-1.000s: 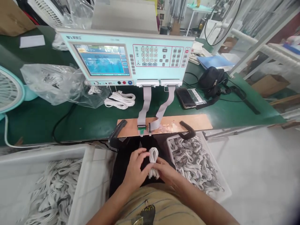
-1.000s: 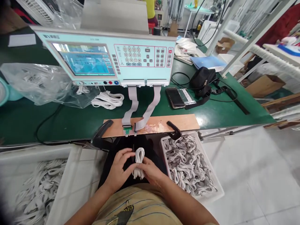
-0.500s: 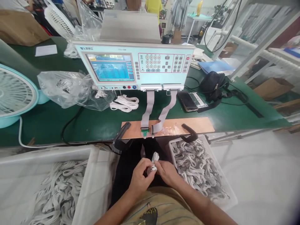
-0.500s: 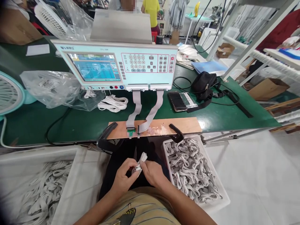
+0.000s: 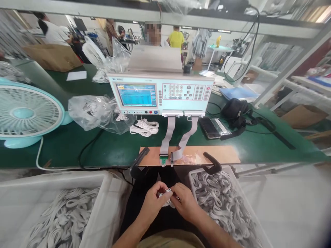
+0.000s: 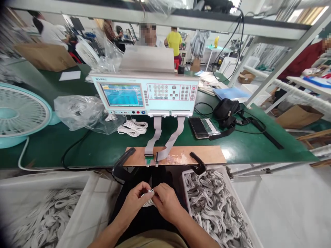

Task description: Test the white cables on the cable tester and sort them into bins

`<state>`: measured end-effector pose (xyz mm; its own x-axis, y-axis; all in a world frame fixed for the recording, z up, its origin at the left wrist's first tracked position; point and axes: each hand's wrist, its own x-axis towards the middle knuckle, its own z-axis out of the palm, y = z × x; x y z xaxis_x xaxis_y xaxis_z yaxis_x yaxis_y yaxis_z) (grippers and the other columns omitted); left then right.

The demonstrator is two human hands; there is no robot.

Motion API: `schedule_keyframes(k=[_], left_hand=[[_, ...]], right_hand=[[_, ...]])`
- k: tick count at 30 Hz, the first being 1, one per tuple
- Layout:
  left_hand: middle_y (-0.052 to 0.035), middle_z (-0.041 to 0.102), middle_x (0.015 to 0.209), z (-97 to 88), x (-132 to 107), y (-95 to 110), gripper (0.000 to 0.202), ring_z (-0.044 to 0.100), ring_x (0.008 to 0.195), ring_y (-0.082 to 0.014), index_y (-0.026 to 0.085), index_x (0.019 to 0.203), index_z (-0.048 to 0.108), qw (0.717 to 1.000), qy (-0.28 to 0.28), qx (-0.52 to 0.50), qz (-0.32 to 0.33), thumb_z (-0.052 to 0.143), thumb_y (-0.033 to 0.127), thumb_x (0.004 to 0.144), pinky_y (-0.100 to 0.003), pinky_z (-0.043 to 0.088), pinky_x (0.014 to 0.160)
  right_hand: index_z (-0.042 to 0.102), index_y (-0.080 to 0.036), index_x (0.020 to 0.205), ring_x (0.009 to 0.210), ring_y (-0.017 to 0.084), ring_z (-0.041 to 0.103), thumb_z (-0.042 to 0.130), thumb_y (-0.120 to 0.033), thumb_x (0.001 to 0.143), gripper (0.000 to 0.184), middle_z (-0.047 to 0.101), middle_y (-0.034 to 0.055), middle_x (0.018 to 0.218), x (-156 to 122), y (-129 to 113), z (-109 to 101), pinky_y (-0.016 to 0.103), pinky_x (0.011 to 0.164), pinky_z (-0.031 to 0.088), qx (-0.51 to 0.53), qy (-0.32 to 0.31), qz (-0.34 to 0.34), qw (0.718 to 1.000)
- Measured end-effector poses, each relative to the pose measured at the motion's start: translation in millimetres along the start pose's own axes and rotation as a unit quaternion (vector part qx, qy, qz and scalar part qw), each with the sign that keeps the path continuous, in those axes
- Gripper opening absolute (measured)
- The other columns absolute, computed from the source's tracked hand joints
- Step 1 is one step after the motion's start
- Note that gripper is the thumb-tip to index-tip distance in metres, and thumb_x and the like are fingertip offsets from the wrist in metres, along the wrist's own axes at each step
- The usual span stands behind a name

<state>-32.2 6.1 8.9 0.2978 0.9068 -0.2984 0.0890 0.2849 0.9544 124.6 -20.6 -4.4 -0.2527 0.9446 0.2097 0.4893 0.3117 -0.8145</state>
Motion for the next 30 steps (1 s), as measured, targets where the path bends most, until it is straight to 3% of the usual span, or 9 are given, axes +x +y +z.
schedule_keyframes(k=[3,6,8,11,14,18,20,25,30], left_hand=[[0.0062,0.043,0.055,-2.2,12.6,11.1,0.024,0.039,0.051,-0.0071,0.016,0.062,0.048,0.997,0.053,-0.047,0.009,0.062,0.032,0.073,-0.017,0.034,0.049],[0.0070,0.045,0.056,-0.8,21.7,18.1,0.020,0.042,0.049,-0.0071,0.017,0.068,0.050,0.992,0.080,-0.099,0.020,0.064,0.031,0.072,-0.018,0.037,0.047],[0.0063,0.049,0.059,0.8,25.3,19.5,0.017,0.045,0.049,-0.0081,0.018,0.078,0.055,0.991,0.058,-0.116,0.016,0.063,0.031,0.072,-0.019,0.039,0.046],[0.0027,0.055,0.062,-0.2,28.0,19.2,0.018,0.048,0.048,-0.0096,0.016,0.084,0.060,0.986,-0.010,-0.162,-0.039,0.059,0.031,0.074,-0.021,0.042,0.045],[0.0003,0.057,0.062,-7.3,28.5,18.7,0.016,0.049,0.049,-0.0092,0.015,0.084,0.062,0.960,-0.067,-0.257,-0.093,0.058,0.027,0.074,-0.021,0.044,0.046],[-0.0011,0.059,0.066,-17.1,26.8,17.7,0.023,0.054,0.056,-0.0096,0.013,0.091,0.065,0.933,-0.130,-0.321,-0.094,0.064,0.017,0.069,-0.022,0.047,0.054],[-0.0018,0.060,0.068,-17.4,26.6,16.2,0.028,0.054,0.058,-0.0098,0.013,0.094,0.065,0.939,-0.127,-0.307,-0.087,0.067,0.016,0.067,-0.022,0.047,0.055],[0.0015,0.056,0.057,-9.5,32.4,14.4,0.026,0.050,0.047,-0.0100,0.013,0.088,0.064,0.981,-0.031,-0.185,-0.048,0.065,0.034,0.073,-0.022,0.044,0.045],[0.0033,0.051,0.052,-8.2,39.9,21.5,0.030,0.048,0.044,-0.0096,0.015,0.065,0.059,0.998,-0.012,-0.039,0.039,0.053,0.041,0.080,-0.020,0.038,0.045]], right_hand=[[0.056,-0.017,0.074,0.064,0.014,0.046,0.050,-0.024,0.086,0.015,0.051,-0.0004,0.068,17.8,-1.5,-0.7,0.025,0.060,0.035,0.092,0.055,0.060,0.992],[0.059,-0.017,0.074,0.063,0.014,0.046,0.052,-0.032,0.086,0.020,0.052,-0.0008,0.067,33.1,0.2,-1.9,0.024,0.059,0.036,0.176,0.114,0.135,0.968],[0.060,-0.018,0.073,0.061,0.014,0.044,0.054,-0.036,0.084,0.022,0.051,-0.0014,0.065,40.2,2.9,-1.9,0.024,0.057,0.036,0.199,0.134,0.162,0.957],[0.061,-0.018,0.070,0.057,0.014,0.043,0.056,-0.040,0.082,0.025,0.050,-0.0017,0.060,46.8,6.3,-1.3,0.025,0.054,0.034,0.224,0.140,0.186,0.946],[0.062,-0.018,0.069,0.057,0.014,0.044,0.057,-0.042,0.080,0.026,0.051,-0.0011,0.060,50.5,5.9,-1.8,0.025,0.053,0.035,0.241,0.144,0.194,0.940],[0.059,-0.018,0.067,0.055,0.014,0.043,0.058,-0.040,0.079,0.026,0.051,-0.0015,0.057,52.7,1.1,-3.8,0.025,0.053,0.035,0.262,0.151,0.203,0.931],[0.059,-0.018,0.067,0.054,0.013,0.043,0.058,-0.040,0.079,0.026,0.051,-0.0016,0.057,53.1,-0.9,-4.9,0.025,0.053,0.035,0.271,0.148,0.206,0.928],[0.062,-0.016,0.066,0.054,0.013,0.044,0.063,-0.042,0.075,0.027,0.053,-0.0009,0.057,54.9,-3.7,-7.5,0.025,0.053,0.035,0.286,0.153,0.214,0.921],[0.057,-0.016,0.059,0.048,0.011,0.040,0.067,-0.047,0.069,0.034,0.051,-0.0017,0.051,60.3,-9.5,-7.8,0.024,0.048,0.033,0.382,0.147,0.273,0.870]])
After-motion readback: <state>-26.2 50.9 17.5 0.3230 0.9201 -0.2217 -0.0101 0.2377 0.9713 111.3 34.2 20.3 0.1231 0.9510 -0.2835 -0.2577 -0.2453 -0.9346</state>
